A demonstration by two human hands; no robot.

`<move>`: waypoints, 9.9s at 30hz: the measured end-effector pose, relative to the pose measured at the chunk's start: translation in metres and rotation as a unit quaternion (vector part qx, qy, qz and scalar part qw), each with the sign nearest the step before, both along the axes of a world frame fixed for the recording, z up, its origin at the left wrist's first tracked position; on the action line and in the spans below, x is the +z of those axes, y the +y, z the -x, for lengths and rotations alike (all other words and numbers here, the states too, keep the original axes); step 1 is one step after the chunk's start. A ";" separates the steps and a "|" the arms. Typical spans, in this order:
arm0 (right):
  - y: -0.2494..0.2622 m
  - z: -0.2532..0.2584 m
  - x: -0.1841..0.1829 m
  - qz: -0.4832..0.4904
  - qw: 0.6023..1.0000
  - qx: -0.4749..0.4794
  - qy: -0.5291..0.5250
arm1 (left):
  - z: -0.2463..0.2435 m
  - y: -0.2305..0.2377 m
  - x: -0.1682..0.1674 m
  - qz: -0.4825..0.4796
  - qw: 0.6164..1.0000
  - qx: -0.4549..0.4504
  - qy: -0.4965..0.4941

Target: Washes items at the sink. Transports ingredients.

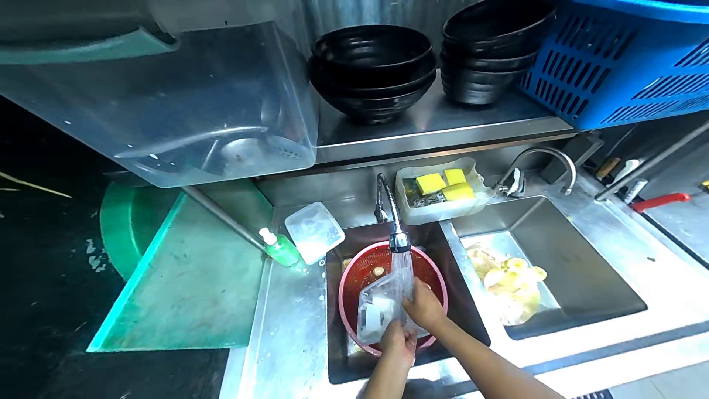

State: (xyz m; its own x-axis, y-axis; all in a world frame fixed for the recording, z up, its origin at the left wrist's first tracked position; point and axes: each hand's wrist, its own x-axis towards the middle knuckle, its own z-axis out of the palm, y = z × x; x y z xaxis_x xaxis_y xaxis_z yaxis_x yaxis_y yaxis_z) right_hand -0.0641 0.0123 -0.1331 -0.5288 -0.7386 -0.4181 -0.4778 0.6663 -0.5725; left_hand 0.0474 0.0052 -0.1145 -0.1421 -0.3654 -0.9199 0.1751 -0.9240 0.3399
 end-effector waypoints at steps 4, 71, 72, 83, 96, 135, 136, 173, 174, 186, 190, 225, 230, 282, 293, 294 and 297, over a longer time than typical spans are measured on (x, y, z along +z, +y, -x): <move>0.001 -0.003 0.006 0.009 1.000 -0.028 -0.010 | -0.008 0.011 -0.042 -0.045 0.999 0.011 0.027; 0.135 0.009 -0.011 0.304 0.857 0.285 0.303 | 0.014 -0.064 -0.035 0.091 0.995 -0.019 0.031; 0.135 0.009 -0.018 0.291 0.870 0.274 0.290 | 0.015 -0.066 -0.034 0.103 0.994 -0.016 0.016; 0.105 0.017 -0.016 0.108 0.979 0.132 0.116 | -0.017 -0.072 -0.009 0.071 0.993 0.091 0.024; 0.068 -0.037 0.000 0.207 0.908 0.250 0.264 | -0.024 -0.038 -0.013 0.024 0.993 0.094 0.069; 0.031 0.030 0.020 0.227 0.871 0.307 0.307 | -0.039 0.011 -0.010 -0.138 0.976 -0.034 0.166; 0.029 0.027 0.021 0.236 0.880 0.279 0.303 | -0.039 0.008 -0.009 -0.131 0.977 -0.014 0.168; 0.059 0.004 -0.023 0.244 0.960 -0.090 -0.101 | 0.007 0.008 -0.009 0.603 0.613 -0.471 -0.197; 0.060 0.003 -0.022 0.257 0.957 -0.098 -0.092 | 0.010 0.005 -0.006 0.595 0.599 -0.496 -0.205; 0.074 0.017 0.005 0.291 0.955 0.010 -0.055 | 0.029 -0.074 -0.010 0.425 0.734 -0.517 -0.114; 0.075 0.024 0.004 0.264 0.963 0.010 -0.050 | 0.042 -0.076 -0.029 0.424 0.749 -0.497 -0.106; 0.111 0.093 0.015 0.449 0.840 -0.230 -0.201 | 0.000 -0.095 -0.038 0.088 0.934 -0.272 0.213; 0.094 0.080 -0.002 0.360 0.803 -0.411 -0.240 | 0.016 -0.080 -0.055 0.315 0.919 -0.237 -0.006; -0.031 0.001 0.016 0.171 0.712 -0.396 -0.554 | -0.018 -0.038 -0.027 0.251 0.893 -0.371 -0.033; -0.032 -0.006 0.014 0.175 0.662 -0.442 -0.580 | -0.013 -0.013 -0.028 0.104 0.971 -0.214 0.018; -0.032 -0.007 0.015 0.174 0.658 -0.443 -0.583 | -0.013 -0.011 -0.028 0.089 0.976 -0.198 0.026; -0.033 -0.009 0.016 0.166 0.654 -0.446 -0.589 | -0.014 -0.008 -0.028 0.054 0.984 -0.164 0.041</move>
